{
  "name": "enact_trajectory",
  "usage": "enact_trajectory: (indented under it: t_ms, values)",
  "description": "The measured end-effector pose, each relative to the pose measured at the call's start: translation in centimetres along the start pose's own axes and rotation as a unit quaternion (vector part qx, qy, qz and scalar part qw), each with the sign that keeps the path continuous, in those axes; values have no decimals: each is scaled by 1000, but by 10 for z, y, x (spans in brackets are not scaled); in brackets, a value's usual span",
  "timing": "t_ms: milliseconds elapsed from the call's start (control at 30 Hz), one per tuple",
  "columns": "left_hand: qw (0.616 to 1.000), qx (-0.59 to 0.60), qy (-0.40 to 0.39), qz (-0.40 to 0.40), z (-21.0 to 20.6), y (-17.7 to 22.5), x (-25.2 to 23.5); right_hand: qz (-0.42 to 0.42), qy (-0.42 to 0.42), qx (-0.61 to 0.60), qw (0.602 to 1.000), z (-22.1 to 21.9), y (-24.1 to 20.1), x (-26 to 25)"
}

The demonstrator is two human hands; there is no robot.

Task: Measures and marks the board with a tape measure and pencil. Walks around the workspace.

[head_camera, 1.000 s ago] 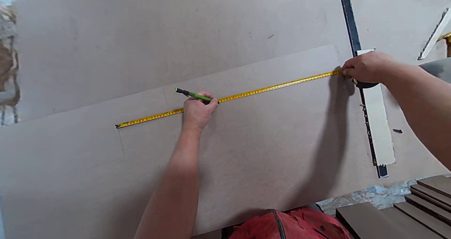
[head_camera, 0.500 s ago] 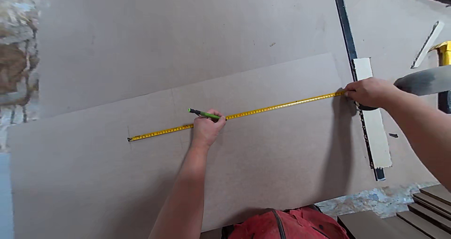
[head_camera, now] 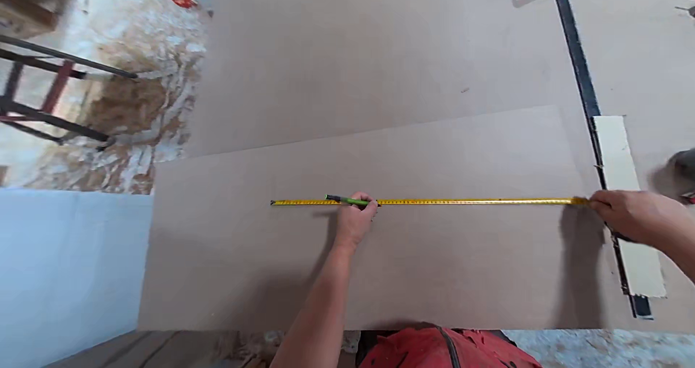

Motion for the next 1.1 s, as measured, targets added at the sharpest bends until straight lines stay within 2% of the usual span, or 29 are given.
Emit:
enact_trajectory:
  t_ms: [100, 200, 300, 400, 567, 700, 767, 933, 1100]
  values:
    - [998, -21, 65, 1, 51, -11, 44, 47, -50, -56, 996, -11, -38, 52]
    - [992, -49, 111, -25, 99, -35, 75, 85, -104, -161, 978, -67, -80, 110]
    - [990, -73, 110, -52, 131, -52, 88, 86, -142, -269, 949, -105, -142, 175]
    - [984, -160, 59, -54, 141, -54, 80, 61, -145, -360, 920, -123, -212, 226]
    - [931, -297, -101, -185, 107, -28, 39, -59, -127, -480, 866, -158, -307, 275]
    - [849, -390, -257, -248, 39, -17, 18, -133, -105, -539, 825, -167, -368, 284]
    - [812, -388, -302, -315, 2, -20, 20, -156, -89, -552, 814, -163, -390, 281]
    - [793, -369, -302, -379, -50, -21, -4, -195, -72, -607, 767, -149, -409, 260]
    - [782, -369, -328, -381, -74, -16, -15, -211, -53, -660, 720, -151, -402, 247]
Point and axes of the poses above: each hand's wrist, its own x-axis away from the middle knuckle, its own z-axis out of the back of the hand, y = z × x, the point moved 7 cm from there along -x, towards the middle knuckle, and after that the axes turned 12 degrees about x, right-handed, at the moved point
